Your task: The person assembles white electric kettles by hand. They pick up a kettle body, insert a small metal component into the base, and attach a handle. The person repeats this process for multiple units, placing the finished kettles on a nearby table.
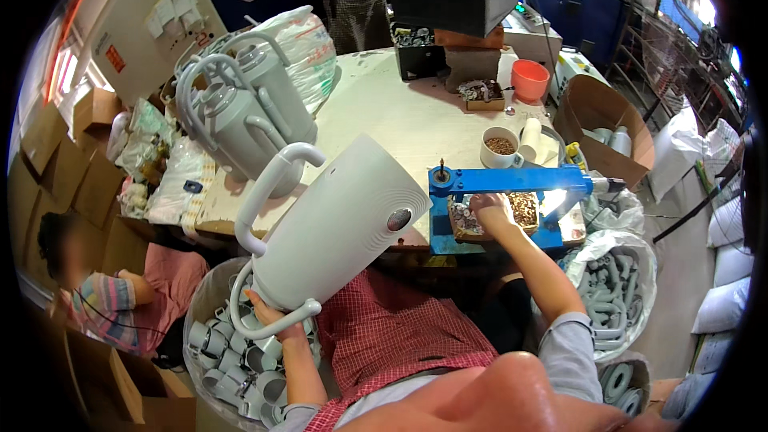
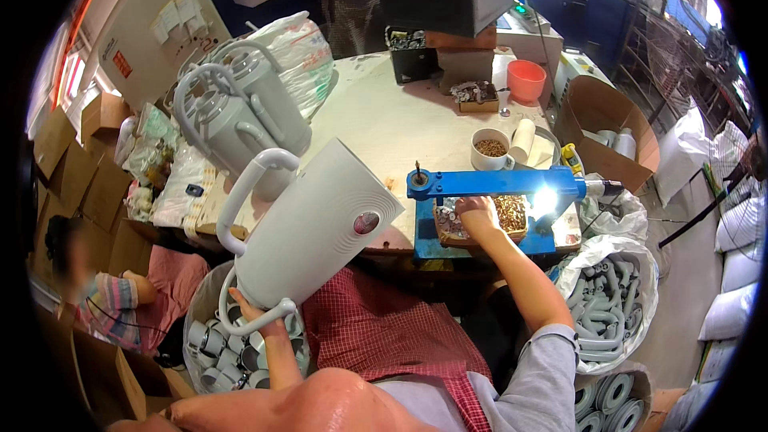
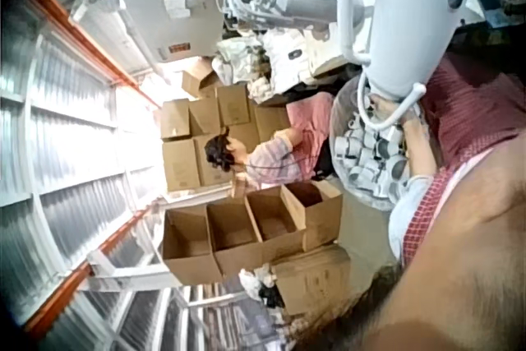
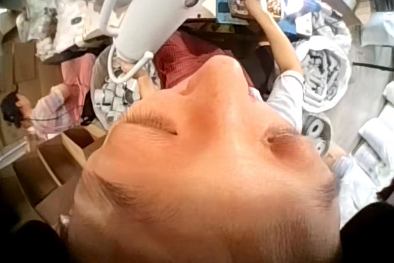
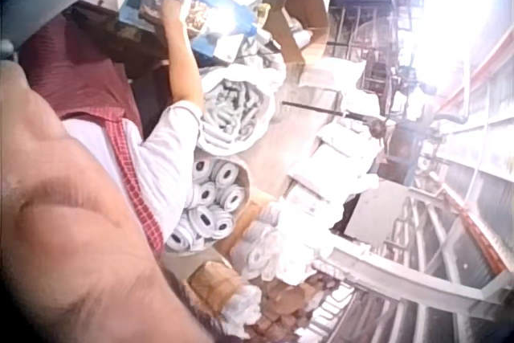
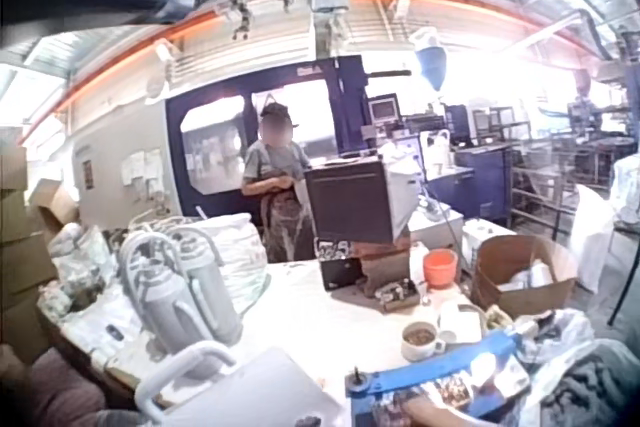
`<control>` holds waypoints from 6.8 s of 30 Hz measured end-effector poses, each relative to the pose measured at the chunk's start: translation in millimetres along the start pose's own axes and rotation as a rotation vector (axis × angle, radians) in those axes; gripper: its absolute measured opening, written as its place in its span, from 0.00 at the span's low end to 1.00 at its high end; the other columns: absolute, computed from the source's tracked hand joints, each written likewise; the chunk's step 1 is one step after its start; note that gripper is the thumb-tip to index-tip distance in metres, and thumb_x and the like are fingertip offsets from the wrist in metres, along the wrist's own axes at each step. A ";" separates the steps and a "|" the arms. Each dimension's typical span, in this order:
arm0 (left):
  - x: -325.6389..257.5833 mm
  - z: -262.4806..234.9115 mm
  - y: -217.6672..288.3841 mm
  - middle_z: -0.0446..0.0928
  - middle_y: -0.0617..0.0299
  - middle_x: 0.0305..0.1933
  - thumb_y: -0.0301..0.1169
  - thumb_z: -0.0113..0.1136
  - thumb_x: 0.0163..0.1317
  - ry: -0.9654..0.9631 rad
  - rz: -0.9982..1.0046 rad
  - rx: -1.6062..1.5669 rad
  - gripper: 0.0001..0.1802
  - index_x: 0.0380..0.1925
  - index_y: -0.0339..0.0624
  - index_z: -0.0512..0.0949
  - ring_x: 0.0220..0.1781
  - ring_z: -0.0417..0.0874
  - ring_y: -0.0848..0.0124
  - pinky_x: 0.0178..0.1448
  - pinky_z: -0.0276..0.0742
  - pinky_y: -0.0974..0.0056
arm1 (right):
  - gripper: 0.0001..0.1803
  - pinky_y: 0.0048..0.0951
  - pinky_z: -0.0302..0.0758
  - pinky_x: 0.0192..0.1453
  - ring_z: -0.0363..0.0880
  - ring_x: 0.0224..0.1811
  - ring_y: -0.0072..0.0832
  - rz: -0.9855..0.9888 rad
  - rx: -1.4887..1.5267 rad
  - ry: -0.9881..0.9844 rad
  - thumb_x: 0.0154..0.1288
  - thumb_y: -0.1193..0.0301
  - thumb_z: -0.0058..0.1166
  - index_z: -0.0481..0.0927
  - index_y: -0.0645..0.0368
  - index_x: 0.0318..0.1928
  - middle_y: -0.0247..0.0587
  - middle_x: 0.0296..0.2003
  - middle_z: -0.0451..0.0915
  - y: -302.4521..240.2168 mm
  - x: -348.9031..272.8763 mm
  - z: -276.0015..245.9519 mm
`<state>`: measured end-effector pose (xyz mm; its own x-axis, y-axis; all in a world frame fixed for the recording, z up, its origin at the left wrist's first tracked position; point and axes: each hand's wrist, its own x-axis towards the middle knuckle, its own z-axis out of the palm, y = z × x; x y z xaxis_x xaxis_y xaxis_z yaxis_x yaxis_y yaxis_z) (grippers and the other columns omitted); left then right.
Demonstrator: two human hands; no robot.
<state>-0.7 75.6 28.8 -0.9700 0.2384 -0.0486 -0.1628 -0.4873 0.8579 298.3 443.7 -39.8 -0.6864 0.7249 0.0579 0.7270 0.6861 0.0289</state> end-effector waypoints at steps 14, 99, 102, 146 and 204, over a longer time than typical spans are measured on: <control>-3.3 -13.4 0.4 0.70 0.54 0.66 0.63 0.40 0.71 0.048 -0.100 -0.036 0.39 0.65 0.40 0.66 0.65 0.72 0.60 0.69 0.67 0.55 | 0.10 0.31 0.80 0.37 0.85 0.35 0.37 -0.229 0.773 0.713 0.54 0.81 0.64 0.84 0.61 0.39 0.44 0.34 0.85 -34.5 -50.7 -124.7; 86.1 115.4 -87.2 0.76 0.67 0.25 0.50 0.46 0.75 -0.489 0.093 0.465 0.28 0.28 0.37 0.78 0.25 0.72 0.79 0.28 0.68 0.68 | 0.20 0.35 0.77 0.47 0.81 0.39 0.45 -0.354 0.901 0.350 0.59 0.70 0.63 0.79 0.59 0.53 0.49 0.38 0.82 -29.5 35.5 -173.8; 94.2 109.5 -90.7 0.76 0.67 0.25 0.49 0.46 0.75 -0.488 0.089 0.472 0.27 0.29 0.37 0.78 0.25 0.71 0.79 0.28 0.67 0.69 | 0.21 0.37 0.77 0.46 0.80 0.39 0.45 -0.311 0.928 0.359 0.59 0.69 0.64 0.79 0.59 0.53 0.48 0.38 0.80 -30.4 29.6 -165.8; 103.4 -30.6 -25.4 0.79 0.57 0.52 0.47 0.41 0.75 -0.502 -0.129 0.035 0.23 0.55 0.42 0.74 0.52 0.81 0.63 0.58 0.77 0.56 | 0.19 0.47 0.73 0.54 0.75 0.52 0.52 1.472 0.180 -0.069 0.63 0.72 0.53 0.76 0.56 0.56 0.56 0.50 0.78 -48.7 -680.4 85.2; -12.8 -46.8 44.5 0.84 0.52 0.40 0.50 0.44 0.74 -0.048 -0.109 0.021 0.29 0.47 0.32 0.80 0.37 0.86 0.66 0.40 0.83 0.65 | 0.45 0.33 0.71 0.42 0.72 0.38 0.37 -0.528 1.163 0.766 0.43 0.49 0.71 0.78 0.75 0.54 0.52 0.42 0.73 -111.1 -139.0 -122.5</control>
<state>-4.0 11.5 43.6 -0.9369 0.3291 -0.1177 -0.2621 -0.4390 0.8594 315.3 259.1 71.3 -0.4145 0.4285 0.8029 -0.2710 0.7841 -0.5583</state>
